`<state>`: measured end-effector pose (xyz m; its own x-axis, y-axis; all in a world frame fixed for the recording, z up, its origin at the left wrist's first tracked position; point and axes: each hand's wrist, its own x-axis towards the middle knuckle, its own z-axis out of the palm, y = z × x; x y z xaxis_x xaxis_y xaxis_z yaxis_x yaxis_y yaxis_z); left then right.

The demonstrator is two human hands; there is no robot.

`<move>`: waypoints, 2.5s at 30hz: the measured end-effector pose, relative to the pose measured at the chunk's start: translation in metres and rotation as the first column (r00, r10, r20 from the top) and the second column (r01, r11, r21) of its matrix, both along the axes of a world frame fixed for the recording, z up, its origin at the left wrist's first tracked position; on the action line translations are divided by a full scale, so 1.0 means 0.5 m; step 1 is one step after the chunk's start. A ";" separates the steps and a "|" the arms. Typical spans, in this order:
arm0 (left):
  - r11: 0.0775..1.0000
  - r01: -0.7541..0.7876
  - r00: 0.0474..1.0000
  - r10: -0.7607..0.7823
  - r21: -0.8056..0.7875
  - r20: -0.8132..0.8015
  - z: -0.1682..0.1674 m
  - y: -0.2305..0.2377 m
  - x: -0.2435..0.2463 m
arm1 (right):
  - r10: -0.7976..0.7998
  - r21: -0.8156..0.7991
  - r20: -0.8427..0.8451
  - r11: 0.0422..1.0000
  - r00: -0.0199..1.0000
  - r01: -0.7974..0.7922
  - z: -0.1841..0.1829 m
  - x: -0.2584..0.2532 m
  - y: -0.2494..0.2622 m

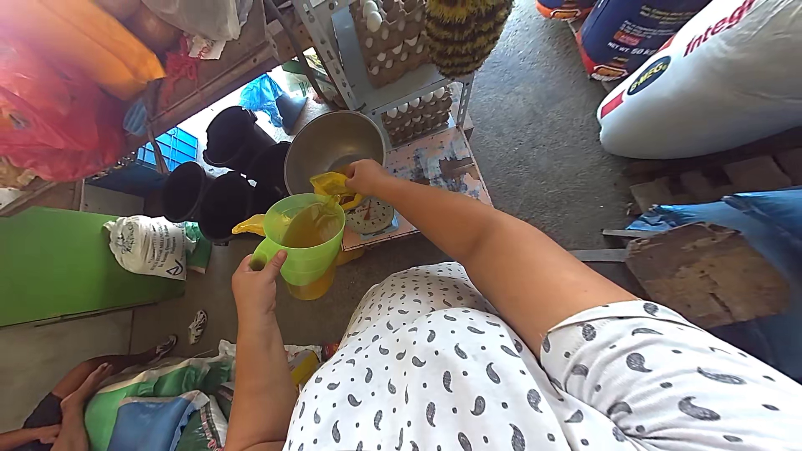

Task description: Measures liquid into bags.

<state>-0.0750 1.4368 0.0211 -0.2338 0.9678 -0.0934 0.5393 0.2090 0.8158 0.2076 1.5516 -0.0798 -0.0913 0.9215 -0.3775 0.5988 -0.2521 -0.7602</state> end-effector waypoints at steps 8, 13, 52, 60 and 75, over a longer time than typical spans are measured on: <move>0.999 -0.023 0.999 0.021 0.028 0.049 -0.011 -0.004 0.005 | -0.008 -0.002 -0.012 1.000 1.000 0.008 -0.002 0.005 -0.004; 0.993 -0.090 0.978 0.074 0.076 0.196 -0.032 -0.016 0.010 | -0.207 0.129 -0.088 0.968 0.974 0.217 -0.010 0.007 -0.027; 0.989 0.035 0.796 0.058 -0.142 0.603 -0.581 -0.027 0.570 | -0.262 -0.541 0.379 0.716 0.888 0.442 -0.280 0.857 -0.517; 0.994 -0.043 0.838 0.092 -0.103 0.537 -0.734 0.081 0.661 | -0.273 -0.595 0.480 0.597 0.834 0.538 -0.280 0.924 -0.623; 0.741 0.242 0.863 -0.460 -0.626 -0.211 -0.567 0.004 0.504 | -0.178 -0.190 0.245 0.955 0.953 0.227 -0.256 0.699 -0.413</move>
